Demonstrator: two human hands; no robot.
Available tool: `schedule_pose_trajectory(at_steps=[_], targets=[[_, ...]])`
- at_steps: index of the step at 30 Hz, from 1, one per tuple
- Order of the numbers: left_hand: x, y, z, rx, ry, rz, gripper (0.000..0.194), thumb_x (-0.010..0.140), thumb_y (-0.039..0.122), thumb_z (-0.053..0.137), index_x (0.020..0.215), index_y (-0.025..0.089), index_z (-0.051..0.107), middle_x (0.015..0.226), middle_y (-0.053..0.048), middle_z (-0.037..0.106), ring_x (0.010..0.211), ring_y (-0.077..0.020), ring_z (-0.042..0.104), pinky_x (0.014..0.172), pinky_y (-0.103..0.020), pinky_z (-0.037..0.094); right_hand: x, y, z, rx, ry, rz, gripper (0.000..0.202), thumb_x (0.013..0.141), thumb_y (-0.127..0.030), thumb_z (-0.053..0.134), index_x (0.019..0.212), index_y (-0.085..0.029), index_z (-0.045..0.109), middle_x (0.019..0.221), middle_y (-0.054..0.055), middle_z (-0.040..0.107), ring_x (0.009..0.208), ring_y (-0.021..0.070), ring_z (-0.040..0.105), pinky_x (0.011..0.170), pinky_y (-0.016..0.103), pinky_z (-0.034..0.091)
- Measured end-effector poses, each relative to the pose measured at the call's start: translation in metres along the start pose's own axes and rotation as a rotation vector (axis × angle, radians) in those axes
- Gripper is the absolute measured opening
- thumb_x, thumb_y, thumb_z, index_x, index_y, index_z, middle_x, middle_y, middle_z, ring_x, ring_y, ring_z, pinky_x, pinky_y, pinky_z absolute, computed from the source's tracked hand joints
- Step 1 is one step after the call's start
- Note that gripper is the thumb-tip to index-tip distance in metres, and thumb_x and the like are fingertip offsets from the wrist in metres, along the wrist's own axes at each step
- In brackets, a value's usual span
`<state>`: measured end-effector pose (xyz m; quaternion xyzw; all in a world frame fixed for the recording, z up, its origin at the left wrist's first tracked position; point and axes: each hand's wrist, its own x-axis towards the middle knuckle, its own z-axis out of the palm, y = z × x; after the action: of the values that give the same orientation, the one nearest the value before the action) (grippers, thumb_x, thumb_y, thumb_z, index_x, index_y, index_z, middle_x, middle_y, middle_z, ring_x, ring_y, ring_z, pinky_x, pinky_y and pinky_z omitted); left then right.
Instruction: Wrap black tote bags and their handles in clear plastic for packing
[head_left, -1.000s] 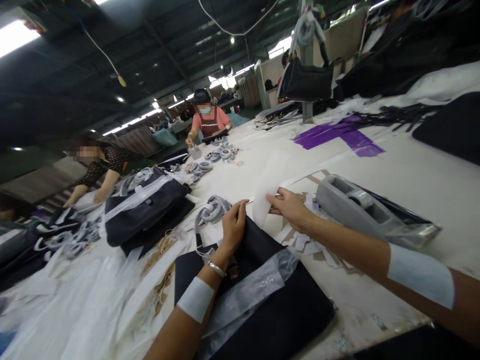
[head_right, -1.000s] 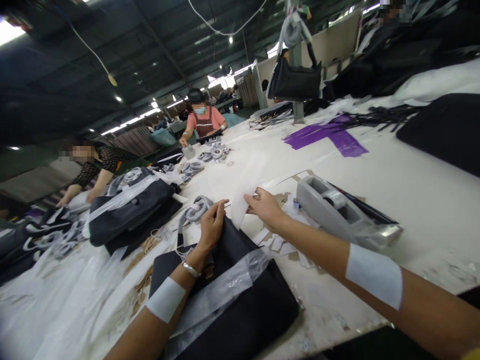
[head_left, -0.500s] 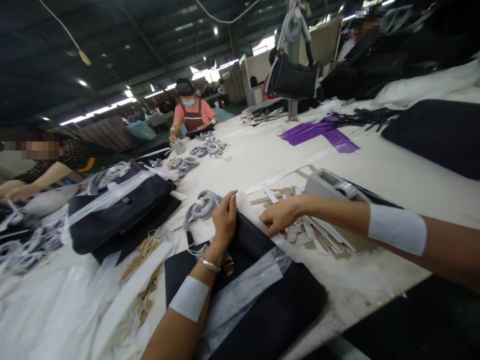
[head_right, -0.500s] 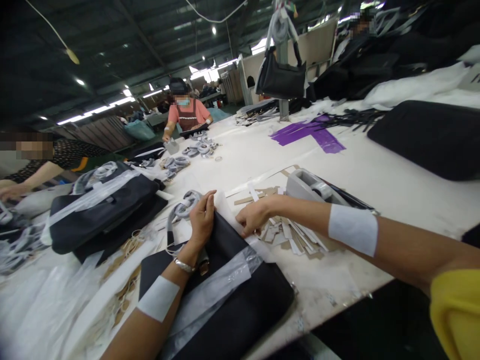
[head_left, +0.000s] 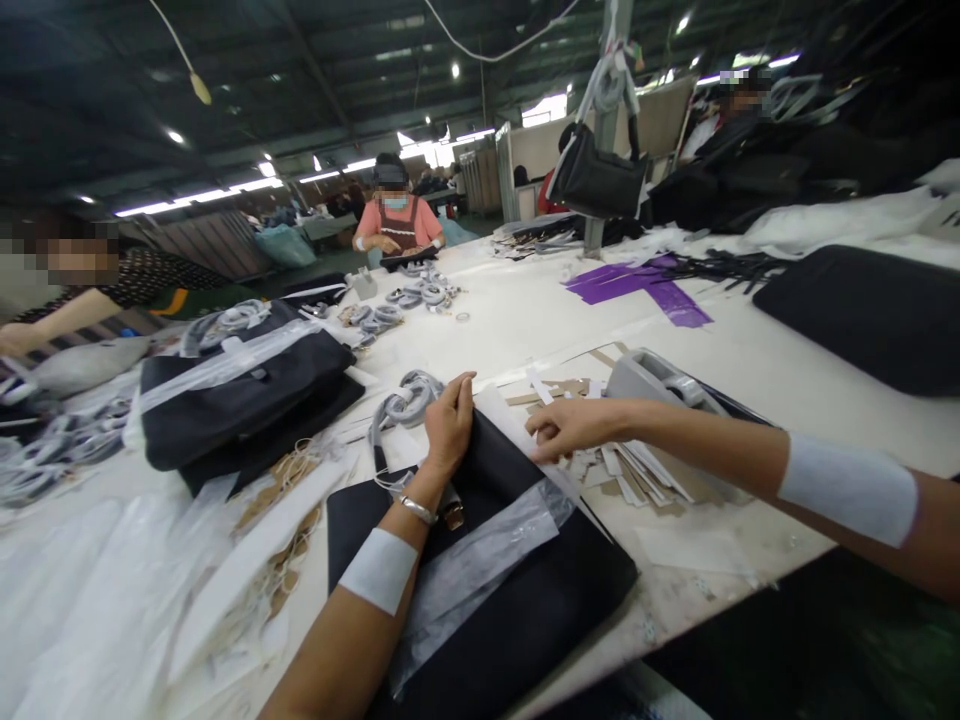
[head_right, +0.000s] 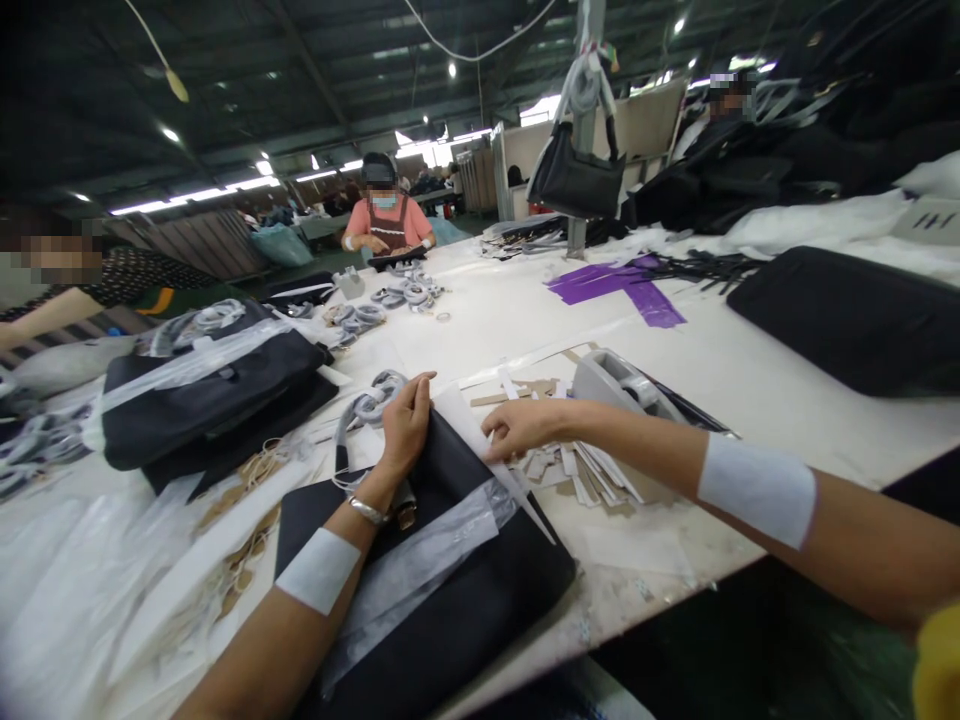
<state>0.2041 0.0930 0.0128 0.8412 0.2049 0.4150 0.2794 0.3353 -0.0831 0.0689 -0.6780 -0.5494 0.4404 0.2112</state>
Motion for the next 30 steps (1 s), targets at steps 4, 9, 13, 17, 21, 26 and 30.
schedule_pose_trajectory(at_steps=[4,9,13,17,21,26,30], targets=[[-0.001,0.0,-0.001,0.009,-0.033,0.006,0.034,0.101,0.036,0.043,0.116,0.019,0.069,0.104,-0.006,0.075,0.09,-0.0185,0.07,0.078,-0.027,0.049,0.009,0.005,0.009,-0.037,0.253,-0.057,0.028,0.089,-0.043,0.049,0.082,-0.017,0.059,0.074,0.002,0.06,0.069,0.0152,0.059,0.061,0.023,0.045],[0.001,0.006,0.002,0.115,-0.067,0.007,0.028,0.098,0.037,0.051,0.115,0.024,0.07,0.105,-0.003,0.076,0.087,-0.0194,0.071,0.075,-0.026,0.047,0.017,0.009,0.018,-0.304,0.102,-0.106,0.012,0.079,-0.022,0.052,0.07,-0.017,0.058,0.061,-0.003,0.053,0.059,0.0128,0.053,0.057,0.022,0.039],[0.003,0.008,0.003,0.242,-0.097,-0.031,0.028,0.098,0.038,0.053,0.117,0.027,0.069,0.093,-0.002,0.077,0.074,-0.0185,0.07,0.067,-0.025,0.043,0.019,0.001,0.012,-0.361,-0.011,-0.147,0.009,0.066,-0.011,0.054,0.062,-0.017,0.06,0.055,-0.004,0.051,0.056,0.0112,0.047,0.056,0.022,0.034],[0.003,0.005,0.002,0.245,-0.103,-0.021,0.026,0.098,0.037,0.052,0.114,0.028,0.07,0.101,-0.001,0.077,0.083,-0.0187,0.071,0.071,-0.025,0.044,0.021,-0.004,0.007,-0.368,-0.001,-0.128,0.007,0.064,-0.011,0.059,0.059,-0.016,0.06,0.052,-0.003,0.052,0.053,0.0117,0.045,0.056,0.024,0.034],[0.003,0.002,0.001,0.167,-0.046,-0.034,0.028,0.101,0.034,0.046,0.115,0.025,0.07,0.109,-0.002,0.075,0.092,-0.0184,0.07,0.077,-0.024,0.046,0.023,0.004,0.015,-0.205,0.171,-0.091,0.022,0.085,-0.033,0.052,0.083,-0.016,0.066,0.066,0.001,0.061,0.061,0.0146,0.053,0.059,0.025,0.041],[0.003,0.004,0.0,0.2,-0.081,0.004,0.028,0.1,0.037,0.047,0.114,0.027,0.069,0.111,-0.002,0.075,0.093,-0.0195,0.07,0.075,-0.025,0.046,0.029,0.013,0.028,-0.076,0.334,-0.109,0.029,0.089,-0.039,0.043,0.087,-0.017,0.062,0.062,-0.003,0.052,0.058,0.0132,0.048,0.056,0.024,0.037],[0.004,0.008,-0.001,0.318,-0.11,0.0,0.032,0.1,0.042,0.047,0.118,0.027,0.068,0.103,-0.005,0.076,0.084,-0.0215,0.071,0.071,-0.027,0.044,0.032,0.009,0.024,-0.165,0.252,-0.148,0.016,0.074,-0.025,0.055,0.06,-0.018,0.051,0.052,-0.006,0.038,0.053,0.0102,0.037,0.052,0.024,0.026]])
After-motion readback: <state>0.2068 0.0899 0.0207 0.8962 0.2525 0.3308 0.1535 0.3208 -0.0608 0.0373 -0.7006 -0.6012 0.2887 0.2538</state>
